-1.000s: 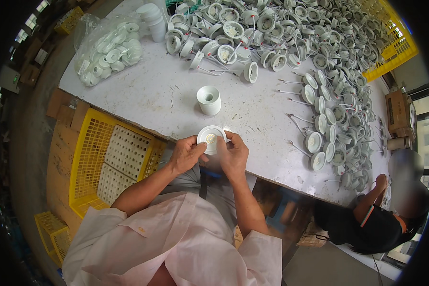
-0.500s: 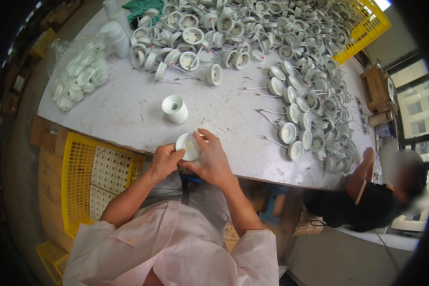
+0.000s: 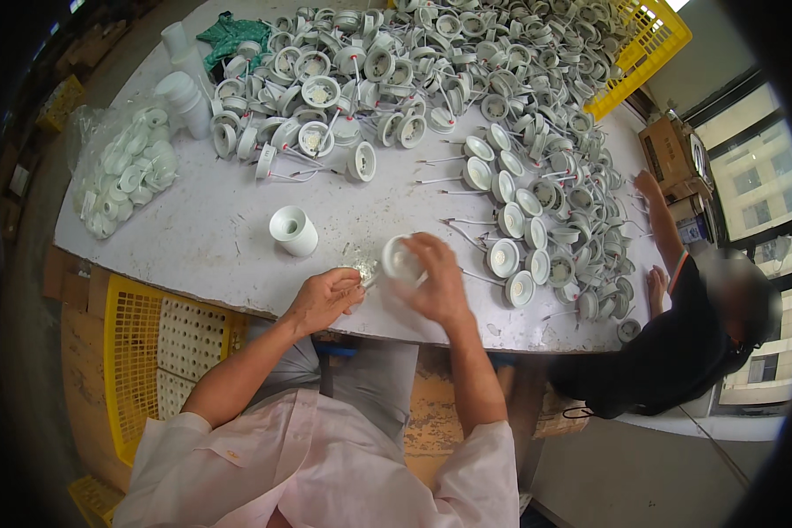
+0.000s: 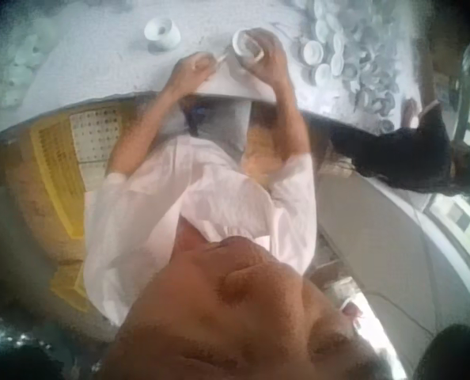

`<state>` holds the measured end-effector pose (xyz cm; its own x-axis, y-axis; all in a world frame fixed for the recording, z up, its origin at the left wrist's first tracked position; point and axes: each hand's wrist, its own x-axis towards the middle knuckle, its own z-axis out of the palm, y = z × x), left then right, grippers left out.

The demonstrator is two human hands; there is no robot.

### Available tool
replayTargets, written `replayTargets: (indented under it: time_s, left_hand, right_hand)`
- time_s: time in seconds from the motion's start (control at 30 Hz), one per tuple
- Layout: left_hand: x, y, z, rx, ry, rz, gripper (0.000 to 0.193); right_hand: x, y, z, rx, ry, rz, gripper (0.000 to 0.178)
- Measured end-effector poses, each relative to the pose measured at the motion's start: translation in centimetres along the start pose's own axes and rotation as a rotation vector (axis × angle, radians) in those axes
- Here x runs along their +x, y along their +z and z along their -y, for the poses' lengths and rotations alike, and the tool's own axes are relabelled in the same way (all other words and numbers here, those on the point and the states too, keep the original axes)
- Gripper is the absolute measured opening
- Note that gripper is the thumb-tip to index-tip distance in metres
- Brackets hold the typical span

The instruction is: The person assembles LED light fixtures by fitting plastic caps onto the light bases and arranging the components on the table by hand.

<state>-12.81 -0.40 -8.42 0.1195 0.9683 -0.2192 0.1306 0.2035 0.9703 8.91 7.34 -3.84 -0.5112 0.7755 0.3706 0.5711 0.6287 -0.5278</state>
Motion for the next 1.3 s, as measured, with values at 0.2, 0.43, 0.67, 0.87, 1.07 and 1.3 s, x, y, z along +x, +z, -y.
replayTargets:
  time_s: [0.2, 0.43, 0.67, 0.87, 1.07, 1.3]
  left_hand:
    - [-0.7, 0.0, 2.0, 0.04, 0.157, -0.191, 0.037]
    - [-2.1, -1.1, 2.0, -0.141, 0.007, -0.053, 0.027]
    - [-2.5, -1.1, 2.1, -0.112, 0.078, -0.035, 0.025]
    - [-2.8, -1.2, 1.9, -0.132, 0.085, -0.015, 0.026]
    - [-3.0, -1.6, 1.7, -0.095, 0.158, -0.015, 0.026]
    - [-2.5, -1.3, 1.7, -0.052, 0.19, -0.033, 0.025]
  right_hand:
    - [2.4, -4.6, -9.4, -0.309, 0.218, -0.118, 0.056]
    - [4.4, -5.7, -11.9, -0.532, 0.515, 0.016, 0.065]
    - [4.8, -6.0, -12.8, -0.507, 0.542, 0.035, 0.064]
    - [4.8, -6.1, -12.9, -0.526, 0.581, 0.025, 0.063]
    - [3.1, -6.0, -13.1, -0.502, 0.44, -0.042, 0.054]
    - [3.0, -5.2, -12.2, -0.7, 0.171, -0.102, 0.033]
